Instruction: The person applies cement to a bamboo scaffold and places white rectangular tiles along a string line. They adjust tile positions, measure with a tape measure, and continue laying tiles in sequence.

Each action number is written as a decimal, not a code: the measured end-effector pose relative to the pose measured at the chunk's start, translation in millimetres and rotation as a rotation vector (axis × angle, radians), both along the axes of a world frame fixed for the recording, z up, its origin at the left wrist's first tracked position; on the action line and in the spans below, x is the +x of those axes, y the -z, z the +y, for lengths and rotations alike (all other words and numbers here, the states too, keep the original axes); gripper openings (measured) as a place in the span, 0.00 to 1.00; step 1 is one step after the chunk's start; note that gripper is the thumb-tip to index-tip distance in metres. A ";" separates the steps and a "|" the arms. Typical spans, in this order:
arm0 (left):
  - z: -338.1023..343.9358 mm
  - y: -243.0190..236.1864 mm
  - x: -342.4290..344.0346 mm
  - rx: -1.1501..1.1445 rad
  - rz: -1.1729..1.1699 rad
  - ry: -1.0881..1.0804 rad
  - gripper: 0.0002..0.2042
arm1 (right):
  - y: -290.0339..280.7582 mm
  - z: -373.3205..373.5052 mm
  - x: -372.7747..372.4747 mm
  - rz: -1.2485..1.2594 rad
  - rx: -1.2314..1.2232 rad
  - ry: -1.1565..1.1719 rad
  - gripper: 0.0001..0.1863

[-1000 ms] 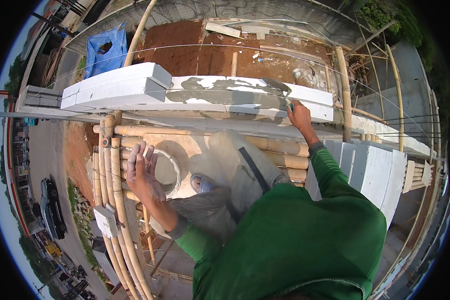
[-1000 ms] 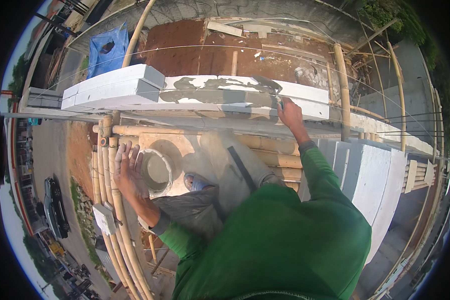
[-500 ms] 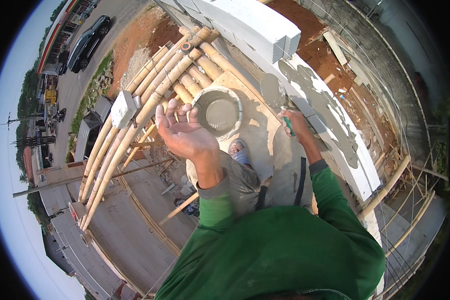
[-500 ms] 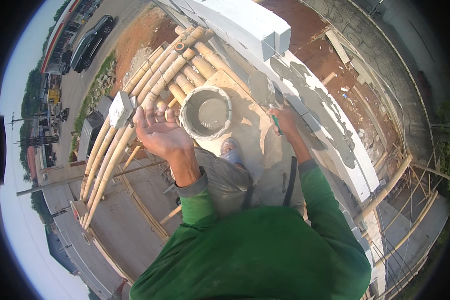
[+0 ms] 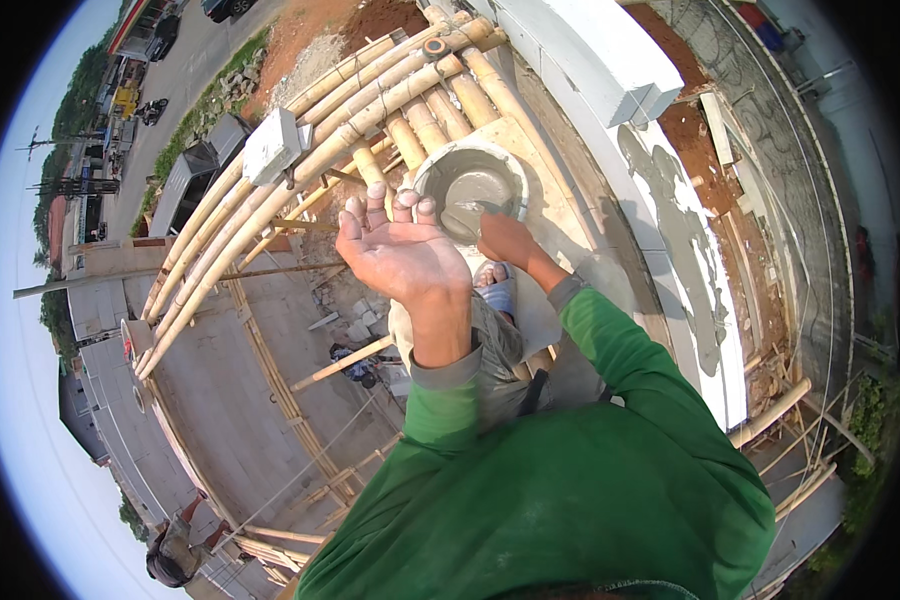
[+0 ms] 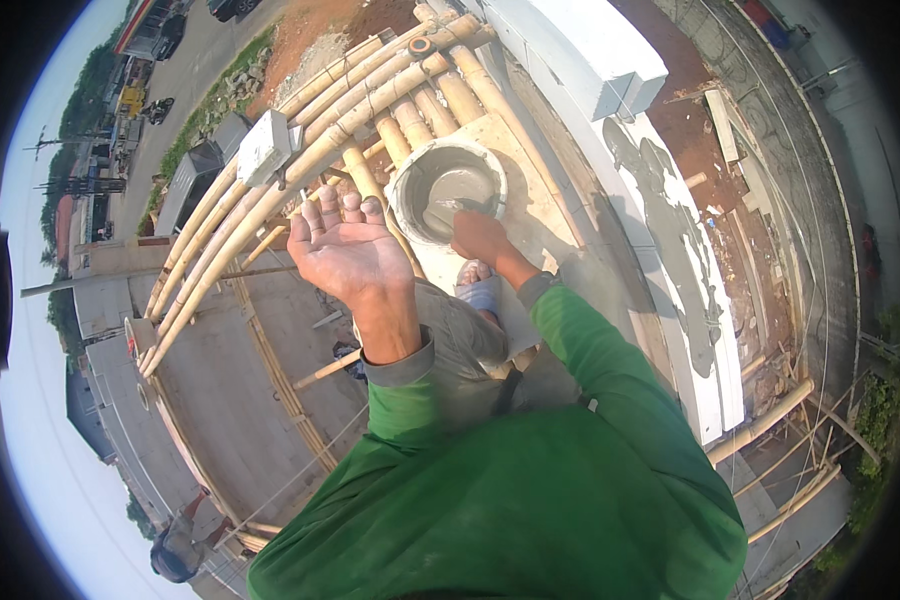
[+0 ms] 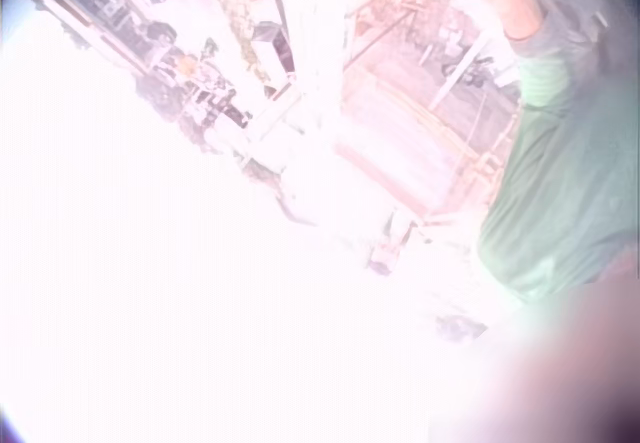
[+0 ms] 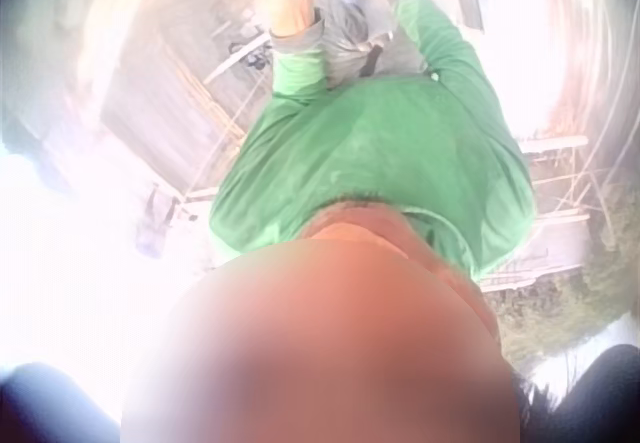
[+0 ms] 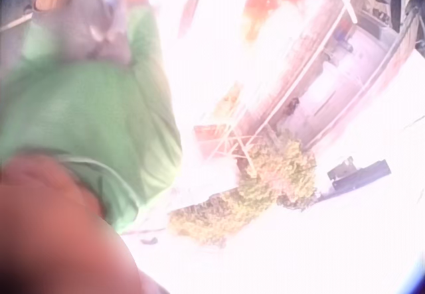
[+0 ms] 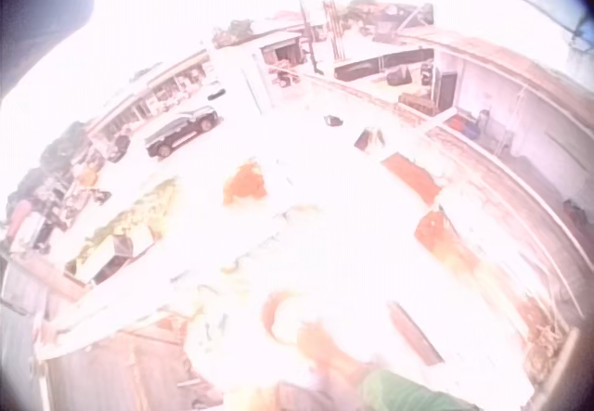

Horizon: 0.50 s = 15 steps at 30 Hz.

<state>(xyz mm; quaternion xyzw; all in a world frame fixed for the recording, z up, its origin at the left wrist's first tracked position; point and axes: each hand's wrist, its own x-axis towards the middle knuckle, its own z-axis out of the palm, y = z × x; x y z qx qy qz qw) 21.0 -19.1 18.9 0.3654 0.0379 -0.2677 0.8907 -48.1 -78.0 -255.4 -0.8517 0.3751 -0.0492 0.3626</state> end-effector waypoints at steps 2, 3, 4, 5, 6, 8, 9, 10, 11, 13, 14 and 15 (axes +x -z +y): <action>-0.4 3.8 -0.2 0.020 -0.028 -0.021 0.16 | 6.4 -7.5 -6.4 -0.059 0.487 0.147 0.13; -1.5 6.0 -0.4 0.030 -0.038 -0.023 0.18 | 9.1 -10.2 -10.1 -0.098 0.712 0.242 0.15; -1.7 7.8 -0.1 0.028 -0.043 -0.009 0.20 | 11.2 -12.0 -13.9 -0.137 0.827 0.201 0.18; -2.3 10.2 -0.6 -0.001 -0.074 0.038 0.23 | 12.3 -10.7 -16.0 -0.190 0.905 0.206 0.21; -2.4 11.5 2.4 0.036 -0.108 0.074 0.25 | 12.9 -9.4 -22.6 -0.220 0.982 0.246 0.24; -7.4 16.8 5.6 0.051 -0.090 0.071 0.16 | 11.1 -2.2 -39.4 -0.280 0.966 0.245 0.31; -7.3 16.5 10.7 -0.016 -0.052 0.153 0.12 | 7.2 5.5 -46.4 -0.353 0.943 0.289 0.37; -10.0 18.4 13.0 0.009 -0.040 0.142 0.12 | 1.4 12.9 -56.1 -0.386 0.841 0.373 0.44; -10.2 19.6 16.5 -0.011 -0.049 0.170 0.12 | -4.3 14.9 -72.5 -0.526 0.878 0.360 0.45; -11.0 23.1 22.1 -0.017 0.004 0.192 0.12 | -18.0 19.6 -110.6 -0.585 1.033 0.327 0.44; -9.7 24.5 24.5 -0.058 0.006 0.257 0.14 | -24.5 25.5 -130.5 -0.624 1.023 0.411 0.41; -9.6 25.8 26.4 -0.040 0.050 0.256 0.16 | -29.8 30.6 -150.3 -0.739 0.993 0.450 0.38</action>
